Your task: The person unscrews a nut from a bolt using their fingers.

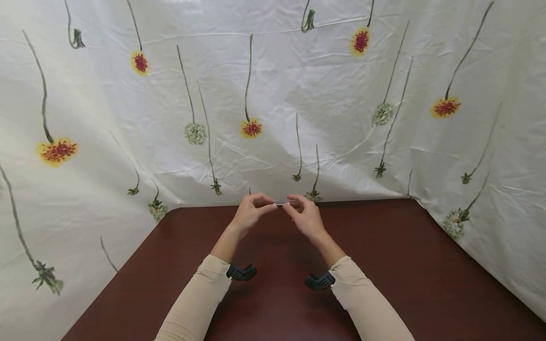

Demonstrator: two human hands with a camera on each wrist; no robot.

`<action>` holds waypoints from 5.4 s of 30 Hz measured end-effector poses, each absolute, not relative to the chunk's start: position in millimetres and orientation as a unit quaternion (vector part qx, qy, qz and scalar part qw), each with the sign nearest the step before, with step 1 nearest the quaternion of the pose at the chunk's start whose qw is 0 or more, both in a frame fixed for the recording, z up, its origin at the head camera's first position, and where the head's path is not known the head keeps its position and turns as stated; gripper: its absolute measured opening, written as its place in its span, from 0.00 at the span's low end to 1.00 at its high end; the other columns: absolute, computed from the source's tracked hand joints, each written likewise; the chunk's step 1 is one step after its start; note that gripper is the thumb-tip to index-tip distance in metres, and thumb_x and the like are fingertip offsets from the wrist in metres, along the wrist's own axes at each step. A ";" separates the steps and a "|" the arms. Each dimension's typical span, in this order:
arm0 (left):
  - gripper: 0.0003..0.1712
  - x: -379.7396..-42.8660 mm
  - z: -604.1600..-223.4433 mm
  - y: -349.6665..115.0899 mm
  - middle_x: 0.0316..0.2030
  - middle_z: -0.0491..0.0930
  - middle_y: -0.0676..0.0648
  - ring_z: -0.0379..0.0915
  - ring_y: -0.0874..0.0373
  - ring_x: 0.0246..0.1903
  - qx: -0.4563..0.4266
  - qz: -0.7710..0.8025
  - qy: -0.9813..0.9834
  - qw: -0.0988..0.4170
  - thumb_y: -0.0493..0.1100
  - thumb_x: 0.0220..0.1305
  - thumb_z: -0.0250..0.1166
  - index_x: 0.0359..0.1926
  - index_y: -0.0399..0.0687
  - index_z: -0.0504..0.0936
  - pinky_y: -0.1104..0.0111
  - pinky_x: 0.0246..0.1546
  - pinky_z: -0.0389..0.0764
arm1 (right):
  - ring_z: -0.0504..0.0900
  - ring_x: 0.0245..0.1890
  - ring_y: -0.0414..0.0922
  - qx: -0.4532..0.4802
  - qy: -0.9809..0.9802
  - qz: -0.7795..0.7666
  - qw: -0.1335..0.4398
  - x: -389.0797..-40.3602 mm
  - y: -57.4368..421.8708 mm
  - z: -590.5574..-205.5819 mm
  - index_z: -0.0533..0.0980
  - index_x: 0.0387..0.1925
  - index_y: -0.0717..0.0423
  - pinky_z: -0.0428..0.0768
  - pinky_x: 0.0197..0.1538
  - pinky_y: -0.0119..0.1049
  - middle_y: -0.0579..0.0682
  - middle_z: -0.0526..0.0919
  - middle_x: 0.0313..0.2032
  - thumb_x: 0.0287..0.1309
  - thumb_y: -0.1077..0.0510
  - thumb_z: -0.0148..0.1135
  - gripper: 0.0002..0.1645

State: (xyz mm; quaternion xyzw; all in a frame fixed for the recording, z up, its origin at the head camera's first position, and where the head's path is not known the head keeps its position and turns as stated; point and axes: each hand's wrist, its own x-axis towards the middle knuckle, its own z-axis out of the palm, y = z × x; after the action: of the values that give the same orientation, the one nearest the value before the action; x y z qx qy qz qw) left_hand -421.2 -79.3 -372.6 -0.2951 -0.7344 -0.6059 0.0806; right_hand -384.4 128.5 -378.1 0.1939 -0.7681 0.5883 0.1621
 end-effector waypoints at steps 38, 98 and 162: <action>0.09 -421.1 -369.0 -81.2 0.44 0.87 0.42 0.80 0.54 0.45 -0.297 -0.594 -0.744 0.073 0.34 0.69 0.70 0.47 0.33 0.87 0.53 0.50 0.79 | 0.84 0.48 0.66 0.205 -0.737 0.620 0.173 -384.2 125.7 -378.1 0.79 0.57 0.67 0.85 0.46 0.42 0.66 0.84 0.47 0.72 0.66 0.61 0.15; 0.13 -421.7 -370.8 -79.7 0.44 0.87 0.39 0.80 0.53 0.44 -0.296 -0.605 -0.736 0.068 0.33 0.69 0.70 0.49 0.25 0.84 0.49 0.51 0.77 | 0.85 0.48 0.60 0.193 -0.698 0.677 0.130 -386.4 126.2 -378.7 0.77 0.57 0.75 0.83 0.51 0.41 0.70 0.81 0.51 0.74 0.64 0.61 0.18; 0.07 -397.7 -352.8 -81.2 0.41 0.87 0.44 0.80 0.55 0.42 -0.303 -0.605 -0.734 0.065 0.31 0.68 0.69 0.45 0.31 0.86 0.44 0.50 0.77 | 0.82 0.57 0.60 0.226 -0.711 0.648 0.152 -386.8 130.8 -377.8 0.79 0.54 0.73 0.82 0.52 0.38 0.65 0.82 0.53 0.68 0.72 0.64 0.15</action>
State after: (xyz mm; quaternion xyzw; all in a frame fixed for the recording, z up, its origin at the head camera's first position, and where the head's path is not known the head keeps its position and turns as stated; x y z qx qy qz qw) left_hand -397.7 -81.2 -352.8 -0.3028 -0.7336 -0.6049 0.0654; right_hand -386.8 130.8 -377.8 0.2264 -0.7109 0.6484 0.1518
